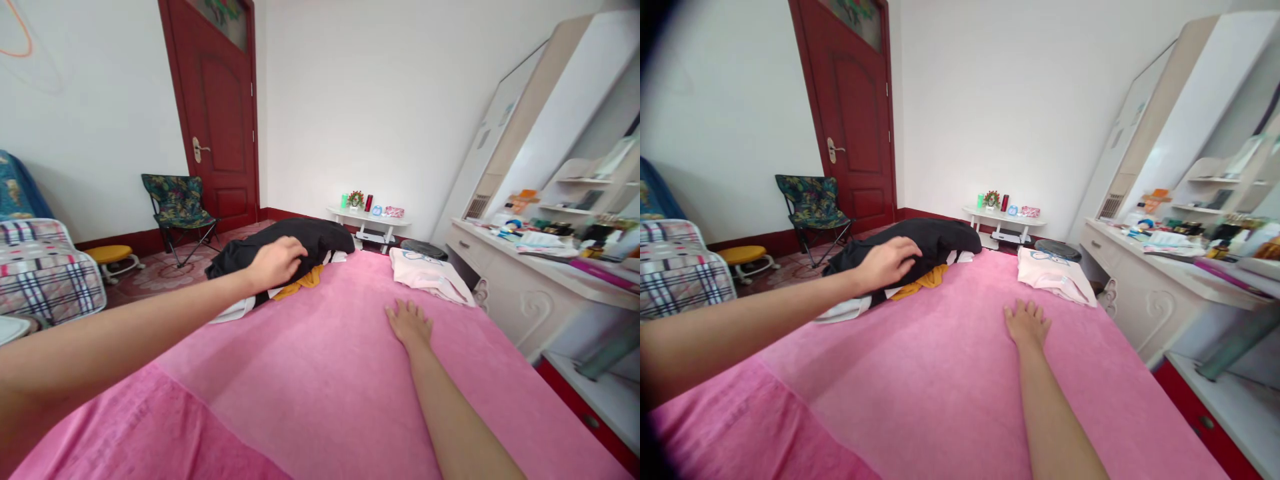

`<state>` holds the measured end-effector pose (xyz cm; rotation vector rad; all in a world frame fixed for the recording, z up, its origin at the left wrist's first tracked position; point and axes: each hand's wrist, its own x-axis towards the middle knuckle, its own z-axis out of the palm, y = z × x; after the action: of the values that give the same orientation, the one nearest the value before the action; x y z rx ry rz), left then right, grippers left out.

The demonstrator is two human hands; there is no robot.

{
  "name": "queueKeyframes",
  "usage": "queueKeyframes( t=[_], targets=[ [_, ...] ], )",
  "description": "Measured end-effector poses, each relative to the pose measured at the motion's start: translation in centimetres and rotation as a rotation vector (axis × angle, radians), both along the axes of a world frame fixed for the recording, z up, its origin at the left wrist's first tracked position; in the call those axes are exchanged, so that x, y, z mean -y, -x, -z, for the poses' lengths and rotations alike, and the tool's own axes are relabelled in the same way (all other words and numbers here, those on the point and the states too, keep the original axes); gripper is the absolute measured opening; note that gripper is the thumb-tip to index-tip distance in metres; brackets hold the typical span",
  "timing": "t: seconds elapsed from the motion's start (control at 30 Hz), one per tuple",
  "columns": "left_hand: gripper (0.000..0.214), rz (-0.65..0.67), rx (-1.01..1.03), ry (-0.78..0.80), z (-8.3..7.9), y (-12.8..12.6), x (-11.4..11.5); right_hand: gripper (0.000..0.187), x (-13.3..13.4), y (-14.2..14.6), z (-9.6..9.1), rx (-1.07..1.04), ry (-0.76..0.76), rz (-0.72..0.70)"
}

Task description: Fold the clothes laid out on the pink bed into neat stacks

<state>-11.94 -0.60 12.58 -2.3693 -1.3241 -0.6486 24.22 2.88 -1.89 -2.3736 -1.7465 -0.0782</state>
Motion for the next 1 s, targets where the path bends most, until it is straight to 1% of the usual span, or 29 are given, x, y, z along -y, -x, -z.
queueKeyframes(
  t=[0.03,0.07,0.1,0.13,0.17,0.2,0.23,0.3,0.37,0.43,0.5,0.53,0.6,0.67,0.7,0.73,0.77,0.8,0.83,0.87,0.9,0.93,1.0],
  targets=[
    [0.032,-0.109,0.053,-0.056,-0.8,1.8,-1.3,0.062,0.1,0.0,0.0,-0.001,-0.004,-0.001],
    [0.038,-0.229,0.1,-0.064,-1.3,3.7,-2.6,0.062,0.1,0.0,0.0,-0.003,-0.008,-0.002],
    [0.044,-0.355,0.134,-0.013,-1.6,5.4,-3.9,0.062,0.1,0.1,0.0,-0.003,-0.011,-0.003],
    [0.052,-0.48,0.161,0.08,-1.6,7.1,-5.1,0.062,0.1,0.1,0.0,-0.002,-0.013,-0.002],
    [0.057,-0.571,0.181,0.17,-1.3,8.6,-6.1,0.062,0.1,0.0,0.0,0.002,-0.016,-0.002],
    [0.058,-0.633,0.196,0.244,-0.9,10.0,-6.9,0.061,0.1,0.0,0.0,0.007,-0.018,-0.002],
    [0.057,-0.669,0.209,0.299,-0.4,11.1,-7.4,0.061,0.0,0.0,0.1,0.012,-0.02,-0.003],
    [0.048,-0.677,0.23,0.347,0.6,12.6,-7.9,0.06,-0.1,-0.1,0.2,0.018,-0.021,-0.003],
    [0.041,-0.668,0.246,0.372,1.4,13.4,-7.8,0.06,-0.2,-0.1,0.3,0.018,-0.021,-0.002],
    [0.037,-0.67,0.267,0.35,1.6,13.7,-7.5,0.06,-0.3,-0.1,0.4,0.015,-0.026,0.001],
    [0.036,-0.695,0.319,0.261,1.0,13.2,-7.3,0.059,-0.3,0.0,0.4,0.015,-0.038,0.003],
    [0.035,-0.706,0.358,0.201,0.3,12.7,-7.2,0.059,-0.3,0.1,0.4,0.017,-0.046,0.002],
    [0.033,-0.694,0.445,0.077,-2.0,10.7,-6.9,0.057,-0.1,0.2,0.3,0.02,-0.068,-0.004],
    [0.032,-0.587,0.504,-0.014,-5.1,7.3,-6.1,0.055,0.0,0.2,0.0,0.01,-0.099,-0.016],
    [0.031,-0.489,0.514,-0.051,-6.5,5.2,-5.3,0.053,0.1,0.1,-0.1,-0.007,-0.118,-0.025],
    [0.029,-0.359,0.511,-0.061,-7.8,2.7,-4.2,0.05,0.1,-0.1,-0.1,-0.037,-0.138,-0.032],
    [0.028,-0.216,0.5,-0.052,-8.7,0.2,-2.8,0.048,0.0,-0.4,-0.1,-0.085,-0.158,-0.034],
    [0.026,-0.06,0.474,-0.019,-9.0,-2.5,-1.1,0.045,0.0,-0.8,-0.1,-0.156,-0.183,-0.033],
    [0.023,0.105,0.421,0.034,-8.7,-5.2,0.8,0.043,-0.1,-1.3,0.0,-0.254,-0.225,-0.032],
    [0.019,0.264,0.343,0.093,-7.7,-7.6,2.9,0.043,-0.3,-1.9,0.2,-0.38,-0.289,-0.032],
    [0.015,0.397,0.244,0.17,-6.2,-9.9,4.9,0.043,-0.4,-2.5,0.5,-0.523,-0.377,-0.035],
    [0.013,0.499,0.128,0.267,-4.2,-11.9,6.8,0.043,-0.5,-3.0,0.7,-0.673,-0.486,-0.04],
    [0.011,0.669,-0.168,0.501,0.3,-14.8,9.4,0.045,-0.7,-3.8,1.1,-0.963,-0.712,-0.051]
  ],
)
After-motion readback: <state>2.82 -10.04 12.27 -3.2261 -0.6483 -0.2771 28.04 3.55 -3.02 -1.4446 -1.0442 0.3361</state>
